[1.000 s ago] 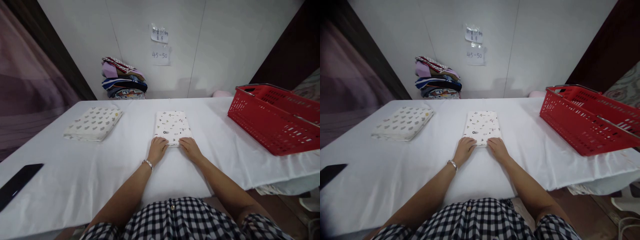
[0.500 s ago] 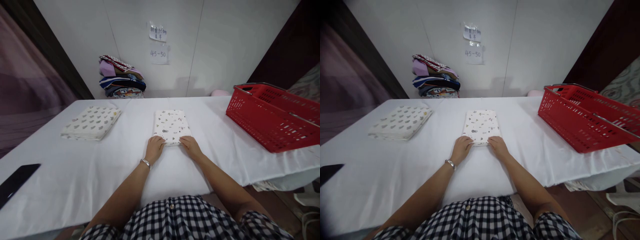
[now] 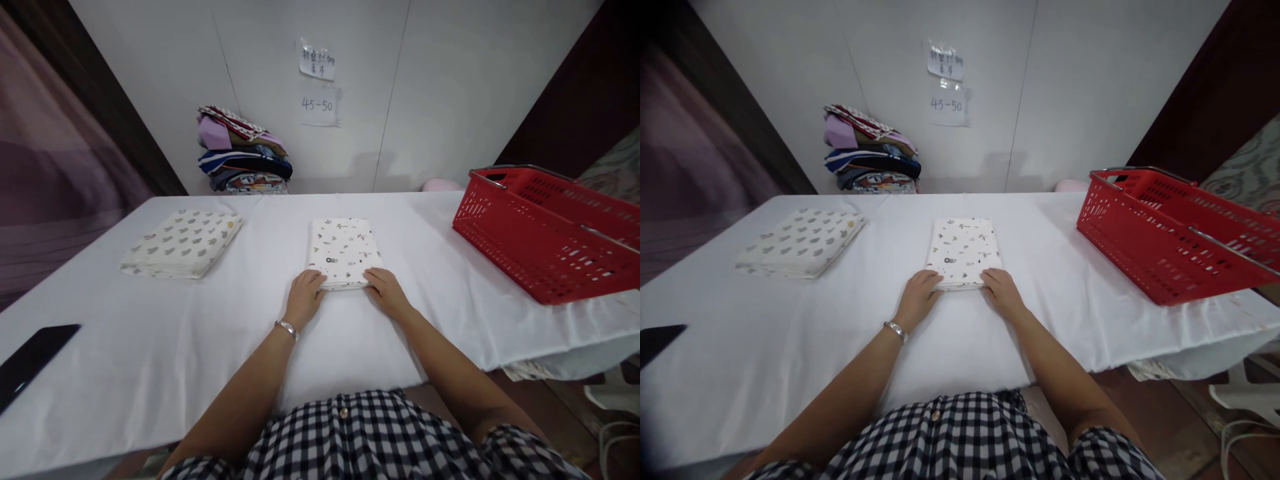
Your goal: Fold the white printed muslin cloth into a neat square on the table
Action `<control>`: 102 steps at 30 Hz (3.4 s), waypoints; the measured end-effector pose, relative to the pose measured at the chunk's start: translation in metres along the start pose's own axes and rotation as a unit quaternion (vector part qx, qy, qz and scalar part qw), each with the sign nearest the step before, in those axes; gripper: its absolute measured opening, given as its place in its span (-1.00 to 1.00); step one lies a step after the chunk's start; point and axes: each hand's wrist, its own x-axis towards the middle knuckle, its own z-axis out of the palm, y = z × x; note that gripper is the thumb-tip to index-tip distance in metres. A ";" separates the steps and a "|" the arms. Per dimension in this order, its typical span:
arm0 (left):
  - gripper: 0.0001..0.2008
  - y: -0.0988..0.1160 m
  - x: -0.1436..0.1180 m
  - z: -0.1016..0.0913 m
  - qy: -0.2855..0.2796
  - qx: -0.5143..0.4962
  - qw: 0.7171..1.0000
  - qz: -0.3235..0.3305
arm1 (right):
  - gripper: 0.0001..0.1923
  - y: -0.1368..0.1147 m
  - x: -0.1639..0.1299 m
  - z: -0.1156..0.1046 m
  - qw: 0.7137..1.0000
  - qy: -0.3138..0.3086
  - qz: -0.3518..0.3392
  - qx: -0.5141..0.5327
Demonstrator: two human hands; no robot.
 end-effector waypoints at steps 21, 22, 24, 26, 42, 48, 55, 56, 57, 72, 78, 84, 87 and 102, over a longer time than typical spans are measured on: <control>-0.50 -0.014 -0.001 0.009 0.017 -0.056 0.998 0.017 | -0.45 0.005 -0.001 0.008 0.997 0.027 -0.046 -0.050; -0.50 -0.013 -0.002 0.009 0.021 -0.063 0.998 0.013 | -0.43 0.005 -0.001 0.007 0.997 0.030 -0.046 -0.054; -0.52 -0.007 -0.006 0.010 0.023 -0.074 0.997 0.012 | -0.41 0.009 -0.003 0.004 0.997 0.036 -0.042 -0.059; -0.53 0.003 -0.013 0.011 0.016 -0.081 0.996 0.025 | -0.41 0.014 -0.006 0.000 0.996 0.045 -0.032 -0.063; -0.31 0.026 -0.028 0.015 -0.035 -0.130 0.988 0.070 | -0.49 -0.068 -0.005 -0.007 0.997 -0.034 -0.052 -0.036; -0.30 0.020 -0.028 0.013 -0.047 -0.139 0.988 0.051 | -0.48 -0.095 0.007 0.015 0.998 -0.033 -0.046 -0.019; -0.45 0.012 -0.026 0.012 -0.013 -0.287 0.956 -0.056 | -0.57 -0.065 0.004 0.001 0.997 -0.021 -0.048 0.053; -0.49 0.011 -0.024 0.012 -0.001 -0.309 0.947 -0.086 | -0.59 -0.053 0.004 -0.003 0.998 -0.006 -0.028 0.064; -0.51 0.010 -0.021 0.012 0.007 -0.332 0.936 -0.119 | -0.61 -0.040 0.005 -0.007 0.997 0.013 0.002 0.071; -0.36 -0.023 0.035 0.012 -0.012 -0.272 0.924 -0.267 | -0.59 0.006 0.019 -0.008 0.949 0.056 0.287 0.114; -0.54 -0.099 0.059 -0.054 0.013 -0.027 0.960 -0.277 | -0.51 -0.091 -0.023 0.006 0.926 -0.075 0.151 0.339; -0.63 -0.057 0.026 -0.053 0.035 0.015 0.996 -0.075 | -0.66 -0.046 0.001 0.002 0.913 0.055 0.235 0.328; -0.61 -0.015 -0.006 -0.034 -0.013 0.014 1.000 0.025 | -0.69 0.001 0.037 -0.004 0.929 0.083 0.254 0.258; -0.55 -0.069 -0.034 -0.058 -0.054 0.144 0.988 -0.020 | -0.55 0.017 0.091 0.016 0.936 -0.034 0.277 0.216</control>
